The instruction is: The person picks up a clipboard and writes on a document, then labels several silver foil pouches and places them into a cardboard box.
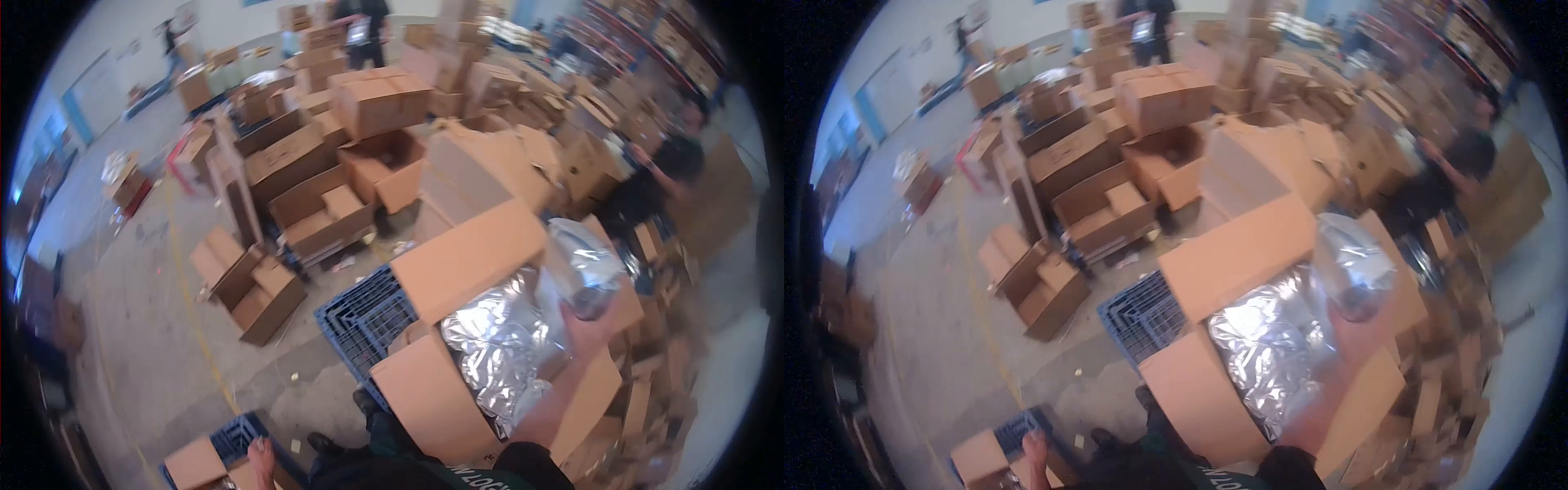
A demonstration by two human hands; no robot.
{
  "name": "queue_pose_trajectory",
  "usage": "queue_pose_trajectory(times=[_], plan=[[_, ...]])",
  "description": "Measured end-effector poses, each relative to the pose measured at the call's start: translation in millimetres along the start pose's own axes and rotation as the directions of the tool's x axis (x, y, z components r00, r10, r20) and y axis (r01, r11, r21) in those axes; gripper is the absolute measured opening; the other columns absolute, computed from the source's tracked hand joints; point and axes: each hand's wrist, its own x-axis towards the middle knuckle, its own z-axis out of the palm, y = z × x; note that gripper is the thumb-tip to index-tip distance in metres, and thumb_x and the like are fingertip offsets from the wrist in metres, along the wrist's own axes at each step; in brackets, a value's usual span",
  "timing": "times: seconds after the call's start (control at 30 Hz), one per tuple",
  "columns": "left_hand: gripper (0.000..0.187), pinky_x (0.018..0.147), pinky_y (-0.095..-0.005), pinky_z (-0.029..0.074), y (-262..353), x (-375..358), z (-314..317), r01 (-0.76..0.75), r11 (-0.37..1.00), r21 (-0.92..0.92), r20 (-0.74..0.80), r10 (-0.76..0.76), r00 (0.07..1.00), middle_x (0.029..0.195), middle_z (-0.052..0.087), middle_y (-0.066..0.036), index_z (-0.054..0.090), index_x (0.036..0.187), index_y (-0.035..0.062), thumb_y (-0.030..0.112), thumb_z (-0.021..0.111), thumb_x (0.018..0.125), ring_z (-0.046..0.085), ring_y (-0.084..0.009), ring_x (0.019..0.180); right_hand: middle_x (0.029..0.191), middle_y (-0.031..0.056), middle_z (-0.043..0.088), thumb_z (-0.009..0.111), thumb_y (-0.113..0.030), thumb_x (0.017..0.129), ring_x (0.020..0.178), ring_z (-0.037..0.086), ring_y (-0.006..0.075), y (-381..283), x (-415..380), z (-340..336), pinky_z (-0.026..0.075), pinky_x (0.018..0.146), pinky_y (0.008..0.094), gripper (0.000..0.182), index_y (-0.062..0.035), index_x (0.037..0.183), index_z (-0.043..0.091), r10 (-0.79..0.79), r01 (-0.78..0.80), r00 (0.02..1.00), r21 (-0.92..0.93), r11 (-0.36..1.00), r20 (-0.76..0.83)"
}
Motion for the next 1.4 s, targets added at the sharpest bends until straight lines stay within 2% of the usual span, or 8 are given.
queue_pose_trajectory(times=[0.1,0.23,0.33,0.67,1.07,1.2,1.23,1.4], plan=[[0.024,0.053,-0.033,0.044,49,-12,0,-0.264,0.965,-0.009,-0.034,0.263,0.964,0.065,0.055,-0.006,0.057,0.075,0.0013,0.023,0.058,0.087,0.053,-0.0142,0.057,0.133,0.0194,0.046,0.091,-0.023,0.055,0.118,0.048,0.0284,0,-13,-5,0.04,0.099,0.0386,0.105,0.0038,0.139,0.033,-0.311,0.311,0.951,0.015,0.95,0.0],[0.025,0.051,-0.0247,0.04,125,-42,-30,-0.005,0.876,-0.482,0.079,0.049,0.996,0.071,0.056,0.001,0.062,0.107,0.007,0.024,0.062,0.09,0.049,-0.006,0.058,0.134,0.0205,0.044,0.091,-0.027,0.056,0.121,0.047,0.0287,-24,-37,33,0.04,0.101,0.0382,0.107,0.0043,0.139,0.03,-0.834,0.743,0.54,0.402,0.535,0.112],[0.041,0.062,-0.0266,0.047,140,-70,-75,0.066,0.693,-0.718,0.098,0.007,0.995,0.101,0.061,-0.004,0.052,0.126,0.0079,0.031,0.058,0.093,0.053,-0.0092,0.071,0.133,0.0213,0.045,0.091,-0.026,0.054,0.119,0.049,0.0281,-141,-143,77,0.037,0.104,0.0382,0.106,0.0062,0.137,0.032,-0.644,0.136,0.347,0.643,0.754,0.682],[0.06,0.056,-0.0244,0.046,-134,-167,-213,-0.115,0.382,-0.917,-0.273,-0.391,0.879,0.112,0.061,-0.011,0.043,0.136,0.0072,0.053,0.038,0.098,0.053,-0.0107,0.064,0.101,0.014,0.06,0.091,-0.03,0.05,0.095,0.059,0.0229,-330,-656,81,0.047,0.081,0.036,0.073,-0.0003,0.102,0.049,-0.728,0.012,-0.521,0.857,0.515,0.445],[0.065,0.047,-0.0276,0.042,-519,-62,-99,-0.2,-0.269,-0.942,0.057,-0.716,0.696,0.063,0.05,0.001,0.054,0.088,0.0112,0.071,0.028,0.091,0.044,-0.0098,0.048,0.099,0.0204,0.064,0.084,-0.028,0.061,0.092,0.063,0.0384,-232,-1049,150,0.05,0.077,0.0457,0.076,-0.0032,0.122,0.044,-0.567,0.208,-0.75,0.935,0.288,0.341],[0.076,0.092,-0.0514,0.043,-550,-11,-16,-0.11,-0.352,-0.93,0.267,-0.848,0.458,0.128,0.055,-0.014,0.053,0.13,0.0098,0.07,0.029,0.091,0.053,-0.0243,0.116,0.113,0.0205,0.059,0.08,-0.026,0.067,0.098,0.061,0.0405,-162,-1069,207,0.048,0.083,0.0486,0.076,-0.0069,0.128,0.039,-0.4,0.343,-0.823,0.915,0.215,0.403],[0.075,0.111,-0.0481,0.021,-538,-27,-46,-0.136,-0.5,-0.855,0.324,-0.721,0.613,0.151,0.029,-0.014,0.037,0.144,0.0104,0.065,0.029,0.093,0.025,-0.0252,0.139,0.117,0.0217,0.058,0.079,-0.026,0.068,0.101,0.059,0.0411,-156,-1065,210,0.047,0.086,0.0483,0.079,-0.0064,0.131,0.036,-0.286,0.379,-0.858,0.902,0.207,0.427],[0.07,0.112,-0.0318,0.023,-559,-8,28,-0.244,-0.306,-0.92,0.123,-0.818,0.561,0.147,0.036,-0.015,0.038,0.141,-0.0002,0.054,0.032,0.097,0.032,-0.0265,0.136,0.12,0.0255,0.055,0.078,-0.032,0.072,0.112,0.054,0.0403,-188,-1077,175,0.045,0.092,0.0444,0.076,-0.0002,0.131,0.04,-0.312,0.19,-0.894,0.902,0.387,0.322]])
